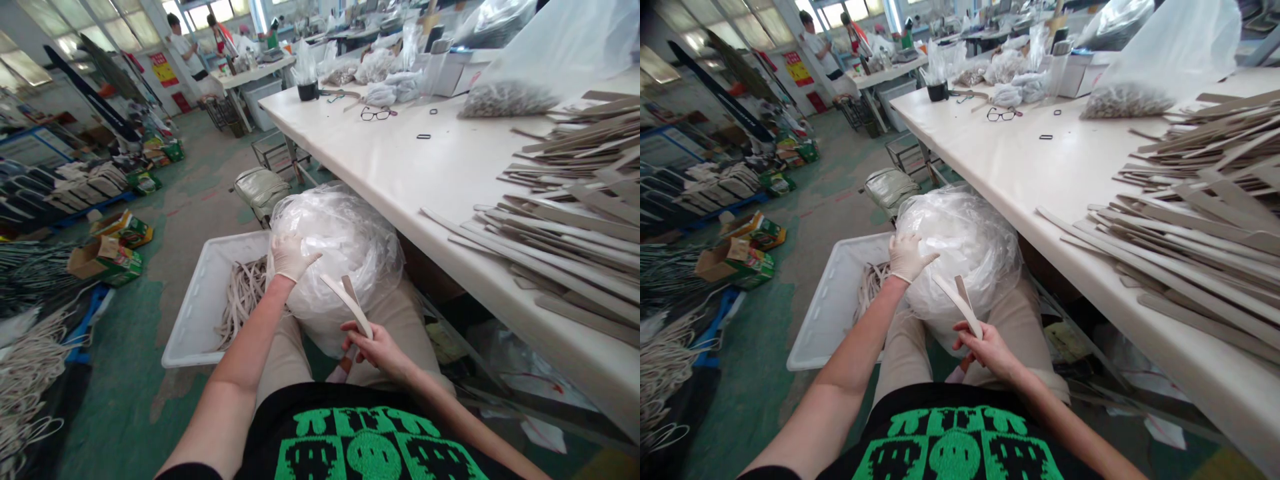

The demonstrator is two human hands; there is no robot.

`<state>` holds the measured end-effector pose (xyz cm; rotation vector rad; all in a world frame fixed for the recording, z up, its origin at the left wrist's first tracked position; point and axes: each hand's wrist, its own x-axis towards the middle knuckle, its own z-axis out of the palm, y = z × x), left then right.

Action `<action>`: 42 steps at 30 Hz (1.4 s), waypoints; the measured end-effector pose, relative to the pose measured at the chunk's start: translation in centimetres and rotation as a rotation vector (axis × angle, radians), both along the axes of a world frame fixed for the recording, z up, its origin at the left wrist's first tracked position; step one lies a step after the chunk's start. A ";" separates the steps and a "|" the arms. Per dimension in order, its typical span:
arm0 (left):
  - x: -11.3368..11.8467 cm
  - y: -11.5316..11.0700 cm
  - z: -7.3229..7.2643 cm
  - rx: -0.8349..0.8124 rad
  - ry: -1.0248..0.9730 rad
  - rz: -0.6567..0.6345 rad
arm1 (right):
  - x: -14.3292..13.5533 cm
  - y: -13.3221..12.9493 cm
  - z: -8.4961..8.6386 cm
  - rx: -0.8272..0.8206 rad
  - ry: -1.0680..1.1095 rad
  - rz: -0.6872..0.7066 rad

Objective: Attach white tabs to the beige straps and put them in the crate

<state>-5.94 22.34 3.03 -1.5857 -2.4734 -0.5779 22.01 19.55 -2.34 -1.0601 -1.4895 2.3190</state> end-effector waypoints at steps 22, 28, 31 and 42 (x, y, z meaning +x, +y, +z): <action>5.6 -11.6 0.4 0.390 -0.040 -0.269 | -4.2 0.9 3.6 -0.065 0.201 -0.055; 8.3 -14.3 -0.2 0.384 0.006 -0.336 | -5.5 0.3 3.1 0.014 0.159 0.090; 8.8 -15.0 -0.6 0.355 0.024 -0.373 | -5.5 0.2 3.3 -0.019 0.166 0.082; 10.0 -15.2 -0.2 0.287 0.059 -0.491 | -5.7 2.4 2.8 -0.180 0.171 0.193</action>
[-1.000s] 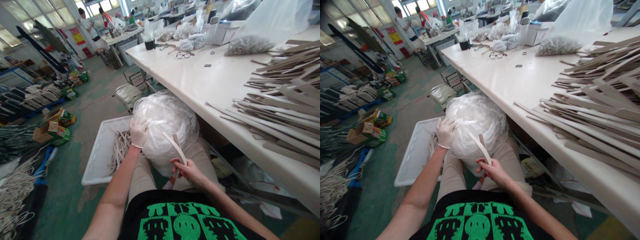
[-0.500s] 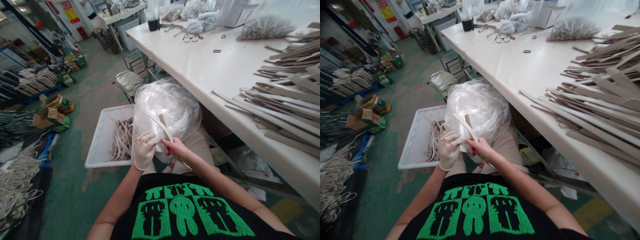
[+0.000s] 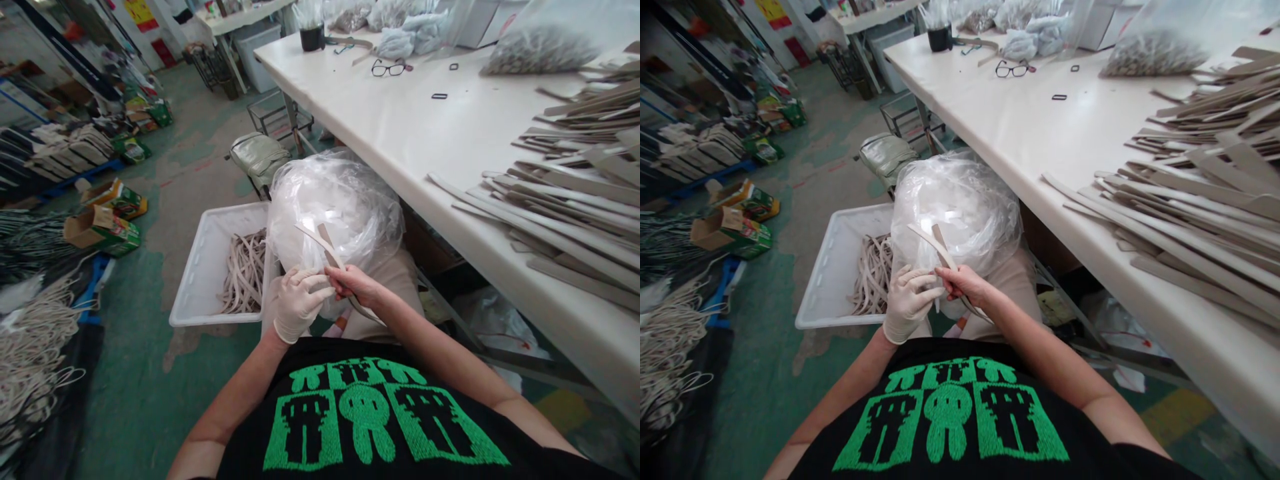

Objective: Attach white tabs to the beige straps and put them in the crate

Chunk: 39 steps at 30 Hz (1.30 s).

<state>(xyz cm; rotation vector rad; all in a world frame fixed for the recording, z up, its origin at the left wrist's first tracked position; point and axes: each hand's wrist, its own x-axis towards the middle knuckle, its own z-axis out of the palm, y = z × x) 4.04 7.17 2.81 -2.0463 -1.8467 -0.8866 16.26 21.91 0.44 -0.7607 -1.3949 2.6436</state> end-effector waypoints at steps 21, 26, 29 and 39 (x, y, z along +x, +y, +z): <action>2.6 -0.8 0.4 -0.113 -0.902 0.213 | 1.1 2.0 2.6 0.273 -0.032 -0.058; 2.6 0.2 -0.5 -0.591 -1.727 0.133 | 1.8 2.5 2.7 0.242 0.035 0.002; 3.3 1.3 -0.1 -0.803 -1.911 -0.041 | 1.6 2.3 2.2 0.227 0.016 -0.032; 3.5 3.9 0.5 -0.519 -2.232 0.039 | 6.5 0.9 0.9 0.209 -0.006 -0.328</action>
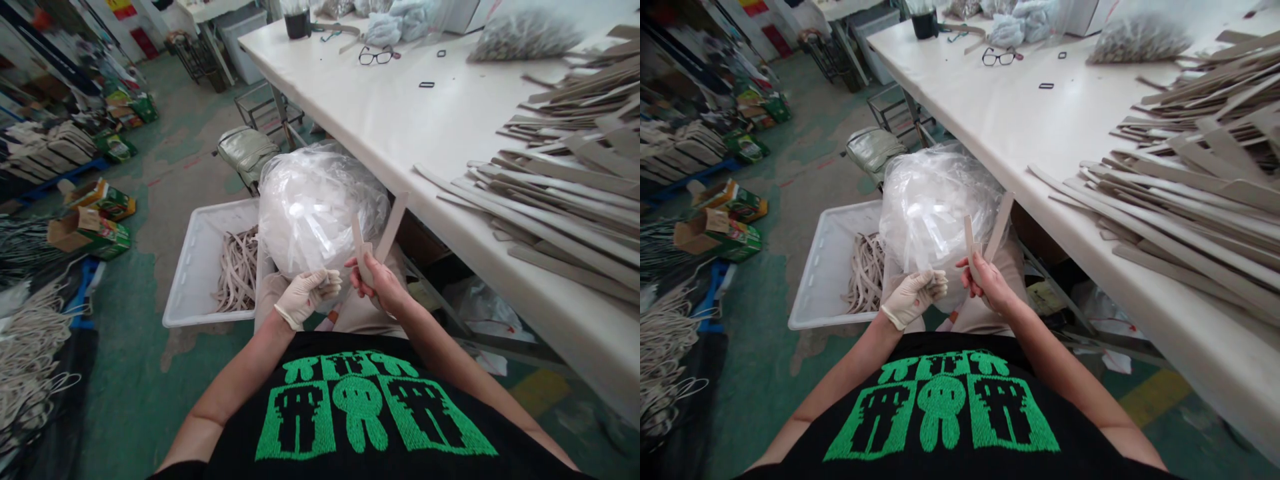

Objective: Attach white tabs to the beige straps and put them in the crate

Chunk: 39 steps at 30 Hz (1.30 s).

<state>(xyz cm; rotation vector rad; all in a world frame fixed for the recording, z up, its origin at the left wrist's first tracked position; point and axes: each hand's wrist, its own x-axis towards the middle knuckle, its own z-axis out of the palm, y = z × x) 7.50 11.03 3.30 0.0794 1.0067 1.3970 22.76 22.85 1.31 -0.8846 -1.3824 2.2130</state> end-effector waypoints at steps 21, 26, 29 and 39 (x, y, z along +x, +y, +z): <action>1.7 4.4 3.3 -0.013 -0.136 0.234 | 5.1 -4.7 1.4 0.389 -0.247 0.245; 2.6 4.2 2.4 0.012 -0.102 0.190 | 4.9 -4.5 1.2 0.321 -0.269 0.209; 3.8 3.8 1.5 0.074 -0.010 0.126 | 4.3 -4.3 1.4 0.250 -0.235 0.171; 3.5 1.9 1.9 0.174 0.197 0.074 | 3.1 -4.4 2.7 0.165 -0.056 0.168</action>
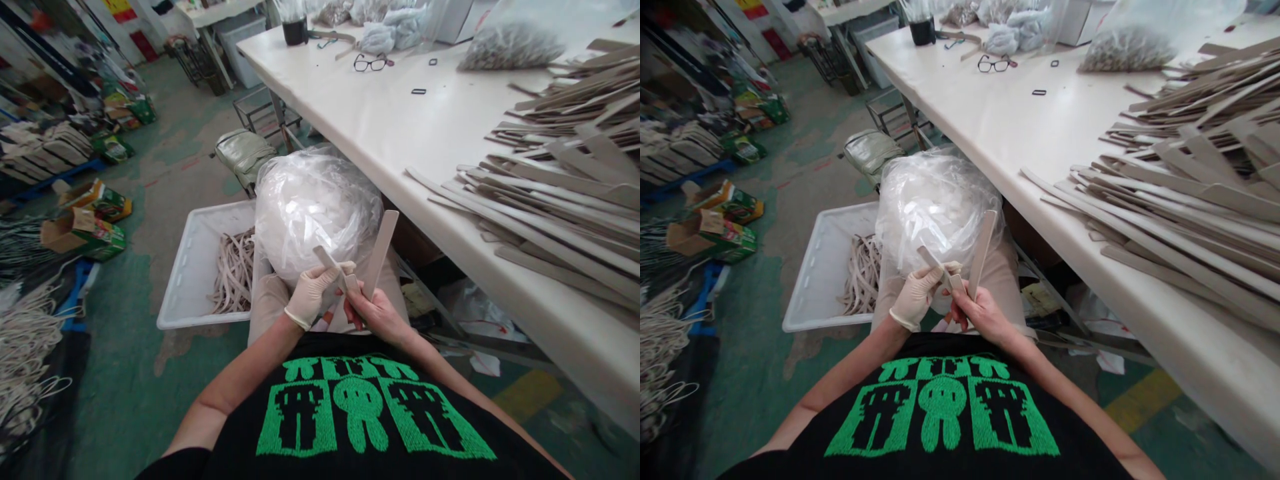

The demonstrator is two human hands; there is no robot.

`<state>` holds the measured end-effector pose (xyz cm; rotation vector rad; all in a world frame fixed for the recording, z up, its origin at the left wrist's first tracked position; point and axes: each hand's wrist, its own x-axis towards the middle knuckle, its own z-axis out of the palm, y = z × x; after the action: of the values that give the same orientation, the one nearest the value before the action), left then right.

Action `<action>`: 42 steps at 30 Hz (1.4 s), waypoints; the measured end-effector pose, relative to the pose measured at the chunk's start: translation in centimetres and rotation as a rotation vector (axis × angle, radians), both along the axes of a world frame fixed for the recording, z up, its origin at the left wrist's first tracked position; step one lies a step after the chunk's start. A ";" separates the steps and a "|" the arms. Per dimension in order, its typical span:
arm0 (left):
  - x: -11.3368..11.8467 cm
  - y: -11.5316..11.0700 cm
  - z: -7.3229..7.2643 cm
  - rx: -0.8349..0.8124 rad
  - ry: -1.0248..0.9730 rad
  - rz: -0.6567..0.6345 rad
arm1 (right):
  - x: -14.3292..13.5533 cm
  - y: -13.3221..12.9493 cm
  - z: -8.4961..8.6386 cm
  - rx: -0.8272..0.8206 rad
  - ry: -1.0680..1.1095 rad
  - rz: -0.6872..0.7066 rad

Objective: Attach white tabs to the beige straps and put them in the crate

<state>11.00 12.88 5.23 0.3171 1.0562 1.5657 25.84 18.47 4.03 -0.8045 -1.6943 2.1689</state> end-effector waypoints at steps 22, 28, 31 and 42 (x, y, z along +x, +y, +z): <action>-8.6 -17.5 4.0 0.201 0.495 1.020 | -9.8 -3.2 5.4 0.613 0.103 0.694; -5.8 -16.7 0.5 0.071 -0.023 0.918 | -13.8 -5.8 3.5 0.629 -0.050 0.753; -6.0 -15.5 -1.1 0.078 -0.201 0.852 | -13.5 -5.5 2.1 0.516 -0.099 0.757; -5.0 -13.2 -4.5 0.078 -0.204 0.748 | -12.8 -4.6 0.8 0.699 -0.252 0.627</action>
<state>6.02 -0.36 0.76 -0.2197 1.0053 2.2483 13.02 13.91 4.78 -0.3790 -2.8848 1.5707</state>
